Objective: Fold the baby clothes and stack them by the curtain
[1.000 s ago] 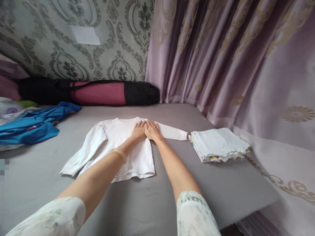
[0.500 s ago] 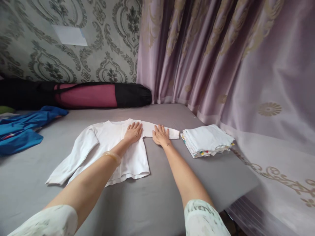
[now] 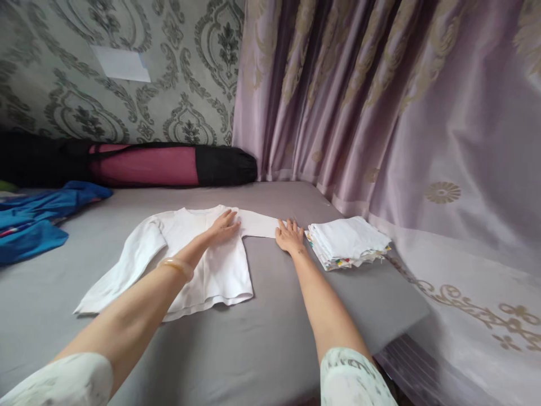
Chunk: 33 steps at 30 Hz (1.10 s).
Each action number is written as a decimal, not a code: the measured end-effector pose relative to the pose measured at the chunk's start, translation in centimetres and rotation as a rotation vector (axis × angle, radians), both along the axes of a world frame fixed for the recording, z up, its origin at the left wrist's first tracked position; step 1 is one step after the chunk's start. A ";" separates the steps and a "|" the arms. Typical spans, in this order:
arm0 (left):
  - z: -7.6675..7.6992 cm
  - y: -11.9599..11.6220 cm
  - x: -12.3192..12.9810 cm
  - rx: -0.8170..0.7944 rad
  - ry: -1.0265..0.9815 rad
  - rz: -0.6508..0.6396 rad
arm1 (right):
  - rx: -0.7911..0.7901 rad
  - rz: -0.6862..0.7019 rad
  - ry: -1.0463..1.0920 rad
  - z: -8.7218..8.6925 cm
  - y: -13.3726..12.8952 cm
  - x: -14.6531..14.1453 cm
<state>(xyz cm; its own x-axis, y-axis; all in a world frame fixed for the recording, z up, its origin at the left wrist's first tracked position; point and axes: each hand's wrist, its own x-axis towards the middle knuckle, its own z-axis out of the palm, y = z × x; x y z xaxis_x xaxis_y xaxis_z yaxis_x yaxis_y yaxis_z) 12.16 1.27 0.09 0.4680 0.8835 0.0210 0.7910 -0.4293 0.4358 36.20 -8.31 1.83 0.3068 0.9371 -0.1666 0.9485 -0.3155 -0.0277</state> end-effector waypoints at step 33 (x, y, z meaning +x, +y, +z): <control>7.3 -15.2 -17.7 -0.289 -0.410 0.075 | 0.120 0.371 0.153 -1.2 9.5 -18.4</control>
